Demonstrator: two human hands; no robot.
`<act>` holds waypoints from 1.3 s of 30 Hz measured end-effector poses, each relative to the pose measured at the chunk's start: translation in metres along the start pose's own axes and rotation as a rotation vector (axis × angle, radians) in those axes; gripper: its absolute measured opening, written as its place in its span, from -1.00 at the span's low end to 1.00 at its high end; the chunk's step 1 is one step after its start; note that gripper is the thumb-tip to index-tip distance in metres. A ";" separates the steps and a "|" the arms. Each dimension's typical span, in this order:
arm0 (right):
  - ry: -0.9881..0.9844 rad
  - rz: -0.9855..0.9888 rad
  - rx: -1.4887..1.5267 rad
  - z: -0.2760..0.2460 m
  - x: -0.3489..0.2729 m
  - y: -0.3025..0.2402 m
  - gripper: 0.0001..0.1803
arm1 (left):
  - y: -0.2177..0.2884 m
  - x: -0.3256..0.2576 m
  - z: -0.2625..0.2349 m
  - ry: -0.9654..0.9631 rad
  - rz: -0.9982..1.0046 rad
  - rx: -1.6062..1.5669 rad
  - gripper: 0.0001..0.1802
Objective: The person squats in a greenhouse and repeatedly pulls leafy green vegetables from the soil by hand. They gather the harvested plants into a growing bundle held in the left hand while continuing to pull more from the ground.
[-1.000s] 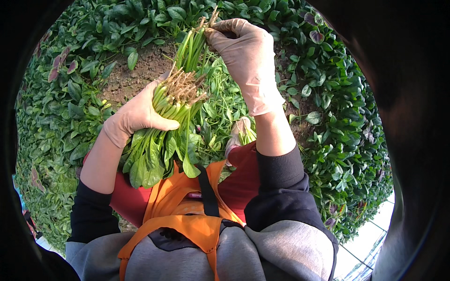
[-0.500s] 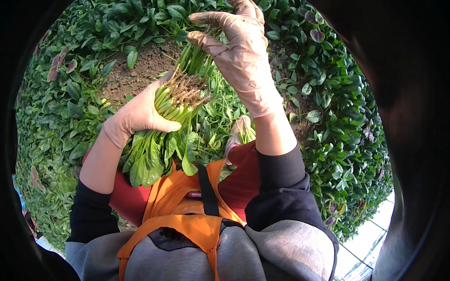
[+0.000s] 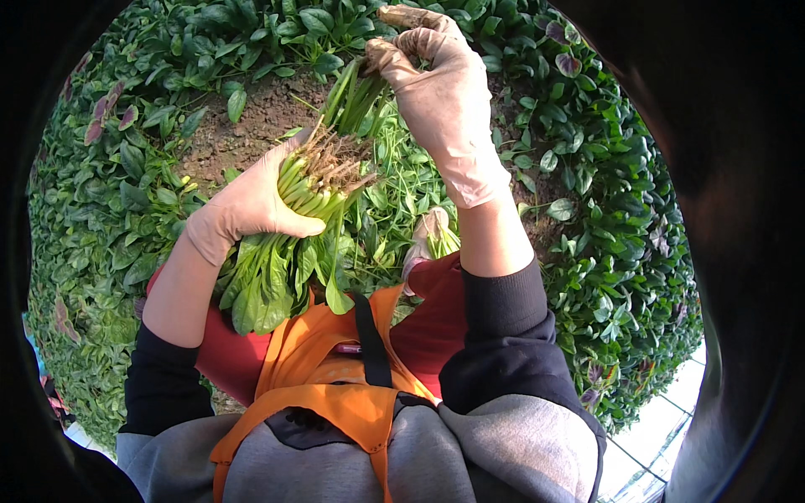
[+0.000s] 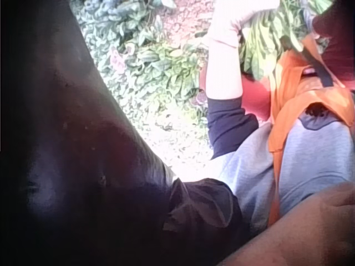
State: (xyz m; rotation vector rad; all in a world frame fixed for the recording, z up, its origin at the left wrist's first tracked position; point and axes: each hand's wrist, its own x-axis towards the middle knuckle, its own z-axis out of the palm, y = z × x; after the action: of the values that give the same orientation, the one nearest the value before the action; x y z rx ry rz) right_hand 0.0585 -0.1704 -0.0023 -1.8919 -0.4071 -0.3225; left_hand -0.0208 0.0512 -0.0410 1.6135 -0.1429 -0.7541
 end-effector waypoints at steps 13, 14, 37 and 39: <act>-0.010 -0.431 -0.399 0.004 0.000 -0.005 -0.87 | 0.004 -0.003 0.003 0.073 0.064 0.221 0.28; 0.146 -0.372 -0.349 0.001 0.004 -0.004 -0.91 | 0.006 -0.004 0.002 0.071 0.059 0.199 0.26; -0.431 0.444 0.693 0.017 -0.019 -0.025 -0.65 | 0.020 -0.016 0.000 -0.202 0.082 -0.184 -0.03; -0.520 0.467 0.702 0.013 -0.019 -0.026 -0.63 | 0.021 -0.015 0.000 -0.220 0.098 -0.167 -0.03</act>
State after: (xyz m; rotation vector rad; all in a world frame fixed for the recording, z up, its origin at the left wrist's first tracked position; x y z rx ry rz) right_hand 0.0304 -0.1523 0.0072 -1.2919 -0.3432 0.5739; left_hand -0.0251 0.0545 -0.0156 1.3539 -0.3067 -0.8439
